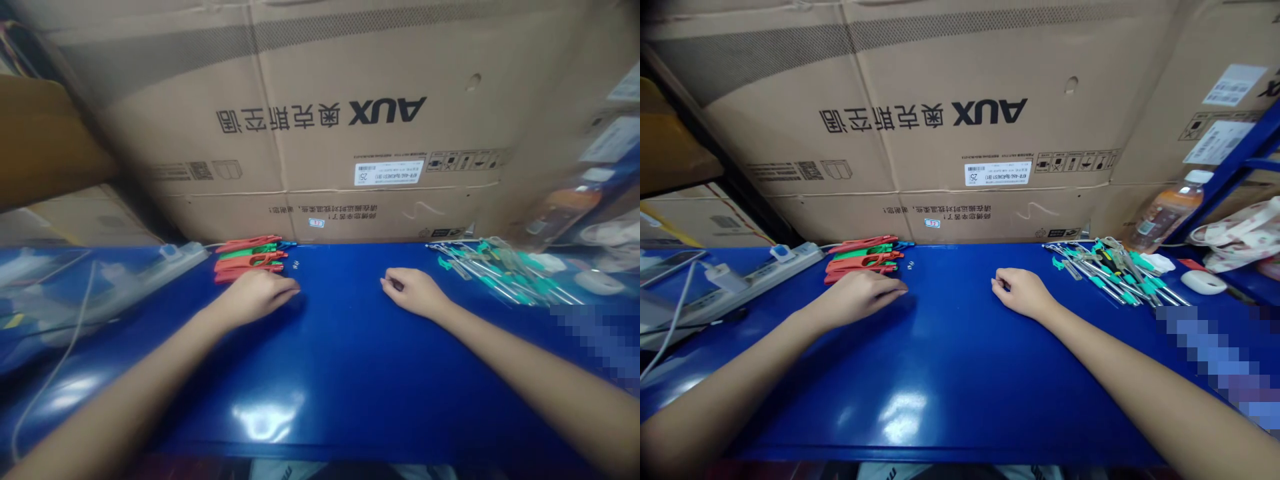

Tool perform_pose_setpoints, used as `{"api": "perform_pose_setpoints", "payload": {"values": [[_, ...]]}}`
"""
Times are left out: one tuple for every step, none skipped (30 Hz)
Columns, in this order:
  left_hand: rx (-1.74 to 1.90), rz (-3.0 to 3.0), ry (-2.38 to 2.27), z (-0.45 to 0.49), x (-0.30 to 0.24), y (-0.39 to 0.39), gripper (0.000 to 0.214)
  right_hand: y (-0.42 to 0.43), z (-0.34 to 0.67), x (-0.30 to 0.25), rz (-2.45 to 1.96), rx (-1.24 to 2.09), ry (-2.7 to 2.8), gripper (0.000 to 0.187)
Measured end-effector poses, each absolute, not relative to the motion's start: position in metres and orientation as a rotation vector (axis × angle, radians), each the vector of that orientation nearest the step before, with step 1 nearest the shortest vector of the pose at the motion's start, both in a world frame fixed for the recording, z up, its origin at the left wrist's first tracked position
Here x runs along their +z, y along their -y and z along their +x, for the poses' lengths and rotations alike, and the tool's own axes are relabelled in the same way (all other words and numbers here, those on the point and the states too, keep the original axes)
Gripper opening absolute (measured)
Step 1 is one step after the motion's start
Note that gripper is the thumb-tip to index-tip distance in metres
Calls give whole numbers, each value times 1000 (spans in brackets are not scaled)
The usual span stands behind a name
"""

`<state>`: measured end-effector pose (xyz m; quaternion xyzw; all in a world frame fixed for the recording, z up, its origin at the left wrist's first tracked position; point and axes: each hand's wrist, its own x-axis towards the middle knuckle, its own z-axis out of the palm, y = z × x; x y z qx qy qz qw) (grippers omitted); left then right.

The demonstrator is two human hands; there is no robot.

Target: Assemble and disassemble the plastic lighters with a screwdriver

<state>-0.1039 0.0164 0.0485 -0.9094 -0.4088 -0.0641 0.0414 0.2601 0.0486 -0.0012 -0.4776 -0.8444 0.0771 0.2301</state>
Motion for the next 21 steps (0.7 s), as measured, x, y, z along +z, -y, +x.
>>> {"api": "perform_pose_setpoints", "payload": {"values": [[-187, -2751, 1277, -109, 49, -17, 37, -48, 260, -1, -1325, 216, 2331, 32], [-190, -2712, 1305, -114, 52, -19, 40, -48, 259, 0, -1332, 217, 2339, 32], [-203, -2677, 1333, -120, 55, -21, 42, -49, 259, 1, -1336, 221, 2349, 32], [-230, -2661, 1350, -127, 60, -23, 43, -49, 259, 2, -1337, 227, 2362, 32], [-274, -2651, 1361, -133, 64, -25, 40, -49, 259, 2, -1336, 234, 2375, 32], [-318, -2647, 1364, -139, 68, -27, 36, -50, 259, 3, -1334, 242, 2386, 32], [-353, -2641, 1365, -144, 72, -29, 35, -50, 260, 3, -1332, 249, 2395, 32], [-376, -2636, 1372, -149, 75, -30, 35, -51, 260, 3, -1330, 255, 2401, 32], [-383, -2636, 1381, -153, 76, -31, 37, -51, 260, 4, -1329, 260, 2406, 32], [-378, -2643, 1391, -156, 77, -32, 38, -51, 261, 4, -1329, 264, 2409, 32], [-371, -2661, 1400, -159, 77, -33, 38, -52, 261, 4, -1329, 268, 2411, 32], [-365, -2686, 1401, -161, 76, -35, 38, -52, 261, 3, -1329, 272, 2413, 32], [-362, -2713, 1394, -162, 75, -36, 37, -52, 262, 3, -1329, 274, 2415, 32], [-362, -2739, 1380, -162, 72, -37, 36, -53, 262, 3, -1329, 278, 2419, 32], [-366, -2763, 1365, -162, 70, -38, 34, -53, 263, 2, -1327, 282, 2424, 31], [-374, -2779, 1355, -162, 67, -39, 34, -53, 263, 2, -1325, 287, 2430, 31], [-380, -2791, 1350, -162, 64, -40, 33, -54, 264, 1, -1322, 291, 2436, 31], [-384, -2798, 1352, -161, 61, -41, 32, -54, 265, 1, -1320, 295, 2440, 31], [-385, -2801, 1359, -161, 59, -42, 32, -54, 265, 1, -1318, 297, 2443, 31], [-385, -2801, 1372, -161, 57, -42, 31, -54, 266, 1, -1316, 300, 2446, 31], [-387, -2799, 1384, -161, 55, -43, 30, -54, 267, 1, -1314, 302, 2449, 31]]}}
